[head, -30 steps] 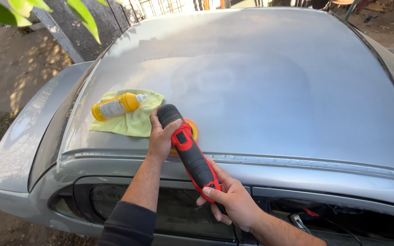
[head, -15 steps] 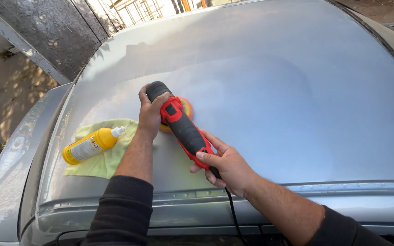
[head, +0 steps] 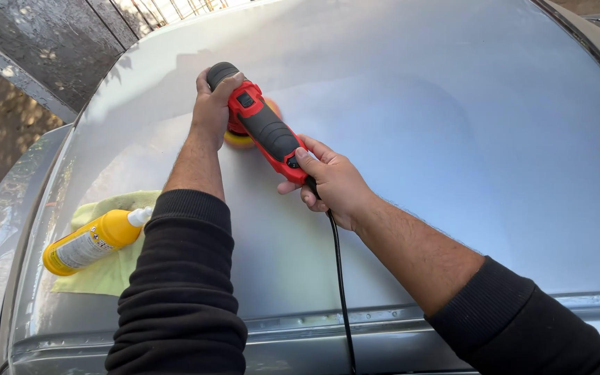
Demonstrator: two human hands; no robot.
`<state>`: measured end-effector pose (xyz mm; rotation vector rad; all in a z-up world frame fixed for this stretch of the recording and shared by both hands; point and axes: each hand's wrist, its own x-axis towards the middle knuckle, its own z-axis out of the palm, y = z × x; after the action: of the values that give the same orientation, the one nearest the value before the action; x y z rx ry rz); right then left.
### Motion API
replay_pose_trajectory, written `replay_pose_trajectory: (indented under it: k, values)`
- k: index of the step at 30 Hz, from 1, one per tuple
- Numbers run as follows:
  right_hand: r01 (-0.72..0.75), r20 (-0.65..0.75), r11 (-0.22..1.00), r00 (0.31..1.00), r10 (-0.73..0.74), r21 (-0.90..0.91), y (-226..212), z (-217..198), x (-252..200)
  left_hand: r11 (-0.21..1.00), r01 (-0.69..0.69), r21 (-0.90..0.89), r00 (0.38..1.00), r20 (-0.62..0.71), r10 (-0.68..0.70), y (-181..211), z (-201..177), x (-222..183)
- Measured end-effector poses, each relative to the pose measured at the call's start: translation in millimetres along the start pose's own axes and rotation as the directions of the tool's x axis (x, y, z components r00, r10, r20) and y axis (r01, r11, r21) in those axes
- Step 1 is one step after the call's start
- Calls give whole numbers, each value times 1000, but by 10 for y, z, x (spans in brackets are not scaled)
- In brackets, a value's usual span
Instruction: Polishing the roof of a silver car using an electric polisher and a microfibre cloth.
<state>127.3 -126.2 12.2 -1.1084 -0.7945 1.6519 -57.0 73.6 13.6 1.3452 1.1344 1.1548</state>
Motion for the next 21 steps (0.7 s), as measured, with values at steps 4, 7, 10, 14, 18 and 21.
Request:
replay_pose_trajectory:
  k: [4, 7, 10, 14, 18, 21]
  values:
    - [0, 27, 1000, 1000, 0, -14, -59, -112, -173, 999, -8, -35, 999, 38, 10, 2, 109, -136]
    - [-24, 54, 1000, 998, 24, -8, -15, -192, -392, 997, -37, -63, 998, 43, 40, -14, 114, -380]
    - [-48, 109, 999, 993, 46, 10, 113, -250, -643, 995, -68, -69, 997, 33, 71, -29, 87, -719]
    - [-151, 131, 988, 981, 145, 34, 267, -260, -1017, 996, -86, -27, 996, -26, 86, 6, 53, -1246]
    - [-183, 173, 983, 969, 176, 23, 360, -341, -1452, 996, -75, -41, 996, -57, 73, 10, 79, -1818]
    - [-229, 228, 973, 949, 218, 24, 451, -432, -1752, 993, -118, -33, 988, -106, 114, -102, 73, -2208]
